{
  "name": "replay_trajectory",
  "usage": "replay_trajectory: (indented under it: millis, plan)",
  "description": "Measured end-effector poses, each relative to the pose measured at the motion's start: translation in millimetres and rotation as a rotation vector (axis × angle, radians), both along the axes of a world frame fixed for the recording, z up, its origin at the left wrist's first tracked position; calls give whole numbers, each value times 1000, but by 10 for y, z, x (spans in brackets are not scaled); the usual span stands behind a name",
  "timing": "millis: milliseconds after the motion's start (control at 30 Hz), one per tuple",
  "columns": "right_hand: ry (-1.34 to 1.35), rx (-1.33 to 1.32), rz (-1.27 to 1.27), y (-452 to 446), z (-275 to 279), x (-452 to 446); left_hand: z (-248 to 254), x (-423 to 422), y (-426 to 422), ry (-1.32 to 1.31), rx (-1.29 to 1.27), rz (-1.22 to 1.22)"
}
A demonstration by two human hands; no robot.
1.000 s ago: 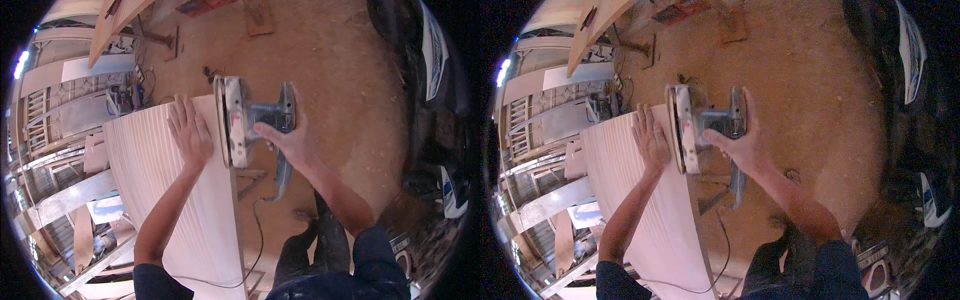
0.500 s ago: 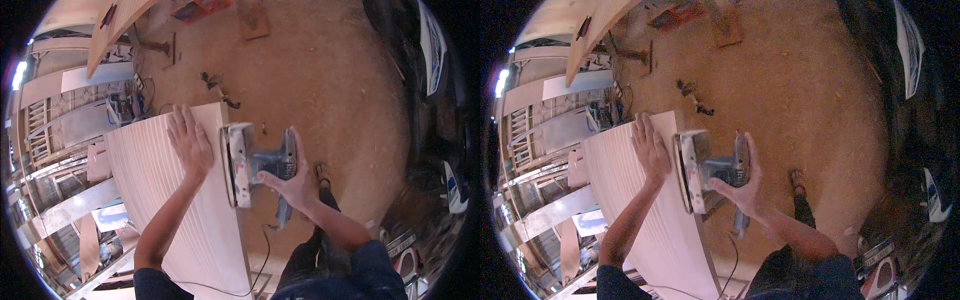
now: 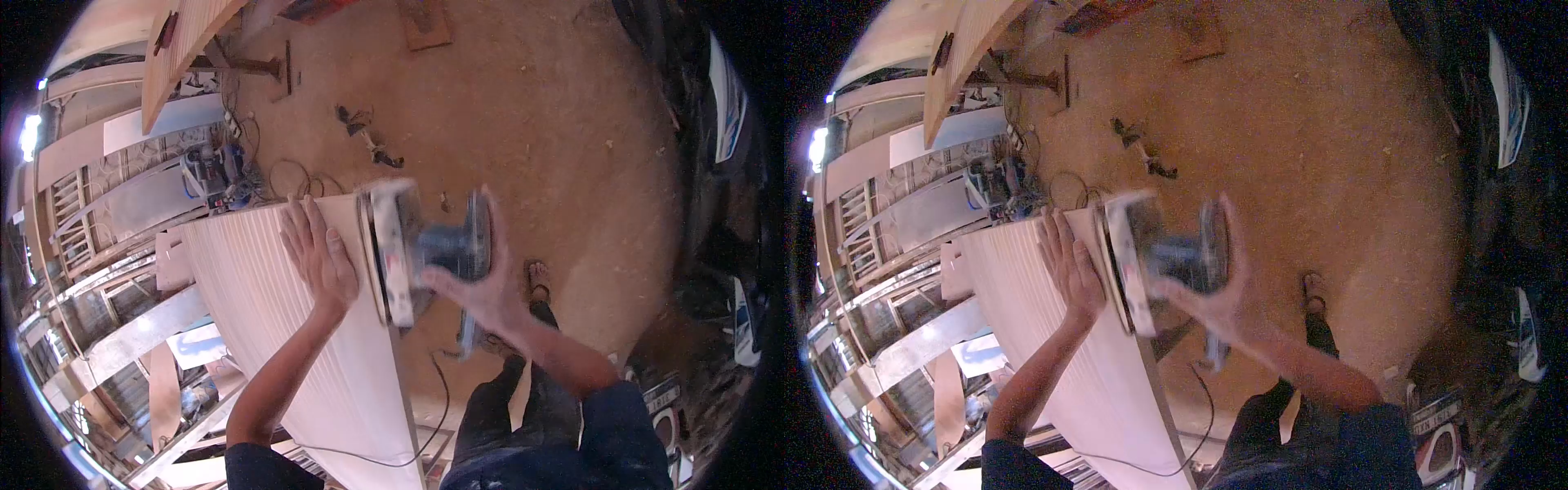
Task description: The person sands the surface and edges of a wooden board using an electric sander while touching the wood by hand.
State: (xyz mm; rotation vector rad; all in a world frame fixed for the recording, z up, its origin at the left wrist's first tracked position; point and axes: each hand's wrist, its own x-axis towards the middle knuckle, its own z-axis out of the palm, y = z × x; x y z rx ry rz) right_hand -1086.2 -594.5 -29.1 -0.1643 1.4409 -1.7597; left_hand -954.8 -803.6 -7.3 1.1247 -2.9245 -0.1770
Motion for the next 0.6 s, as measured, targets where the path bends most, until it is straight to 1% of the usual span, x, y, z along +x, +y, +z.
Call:
replay_trajectory:
  millis: [33, 67, 133, 167, 233, 367, 400, 467, 533, 567, 600]
  plan:
    - [-125, -75, -19, 106, 41, 148, 6, 7, 8, -1, 3, 1]
    - [-131, -76, -25, 224, 55, 294, 9, 10, 8, -2, 6, 0]
    - [237, 66, 64, 404, 34, 486, 30, 0, 24, 0, 12, -3]
    - [232, 69, 60, 382, 4, 488, 31, -10, 27, 10, 20, 1]
    - [-3, -23, -7, 317, -38, 478, 22, -15, 28, 16, 23, -2]
    - [18, 7, 12, -105, -67, -159, 8, 5, 26, 19, 26, 2]
    - [-45, 6, 12, -205, -54, -295, 3, 11, 24, 19, 27, 8]
    - [-105, 3, 9, -224, -24, -315, 12, 8, 17, 3, 9, 0]
    - [-30, 6, 67, -70, 12, -142, -3, 27, 6, 11, 7, -5]
    - [-23, 5, 65, 70, -14, 46, -13, 33, 3, 16, 5, -7]
    - [43, 14, 79, 234, -86, 312, -30, 46, -7, 22, 2, -9]
